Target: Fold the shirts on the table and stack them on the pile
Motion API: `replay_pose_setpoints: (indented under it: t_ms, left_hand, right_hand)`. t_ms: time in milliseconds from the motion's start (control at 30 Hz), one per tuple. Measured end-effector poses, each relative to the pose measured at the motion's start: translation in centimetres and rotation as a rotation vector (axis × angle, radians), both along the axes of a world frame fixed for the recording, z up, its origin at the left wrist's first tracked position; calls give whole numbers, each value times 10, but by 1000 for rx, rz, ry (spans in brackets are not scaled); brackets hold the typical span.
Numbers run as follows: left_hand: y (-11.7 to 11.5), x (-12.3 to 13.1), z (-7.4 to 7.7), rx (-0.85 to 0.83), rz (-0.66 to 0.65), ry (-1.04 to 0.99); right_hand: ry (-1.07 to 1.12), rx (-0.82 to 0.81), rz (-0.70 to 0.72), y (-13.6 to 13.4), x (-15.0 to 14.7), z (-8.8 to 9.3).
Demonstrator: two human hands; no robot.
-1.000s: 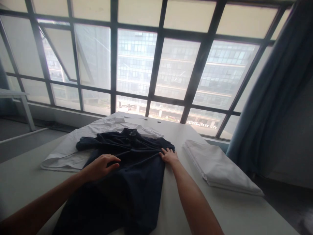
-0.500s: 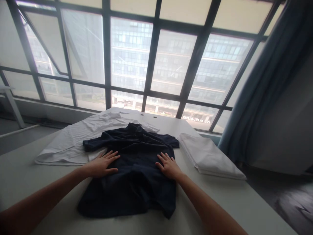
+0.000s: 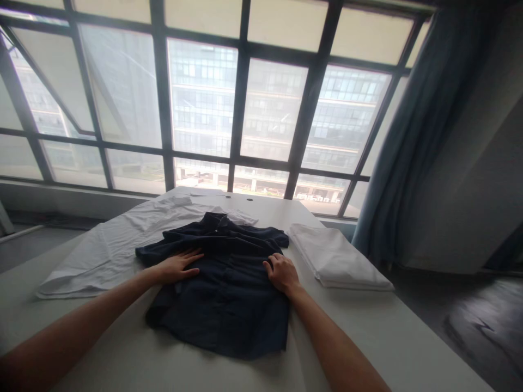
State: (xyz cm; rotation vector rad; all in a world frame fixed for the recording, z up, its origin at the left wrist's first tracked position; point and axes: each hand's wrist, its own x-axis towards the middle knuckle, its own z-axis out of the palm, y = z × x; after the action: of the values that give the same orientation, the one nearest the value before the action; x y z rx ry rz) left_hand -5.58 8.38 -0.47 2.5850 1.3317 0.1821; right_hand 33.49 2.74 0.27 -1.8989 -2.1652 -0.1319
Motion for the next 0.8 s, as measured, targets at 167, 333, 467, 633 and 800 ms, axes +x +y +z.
replay_pose_setpoints:
  t_ms: [167,333,467,633,800]
  left_hand:
    - [-13,-21,-9,-30,1,-290]
    - [-54,-44,-2,-66,-62,-362]
    - [-81,-41,20,31,-190,-205]
    - [-93,-29,39,-38,-249,-139]
    - [-92,-29,38,-25,-278,-267]
  right_hand:
    - [-53,-8,-144,-34,11,12]
    - [2,-312,-178,-60,47,28]
    - [141,-384,7,-64,53,35]
    - [298,-392,346,-63,35,31]
    - [546,-166,476,-55,23,25]
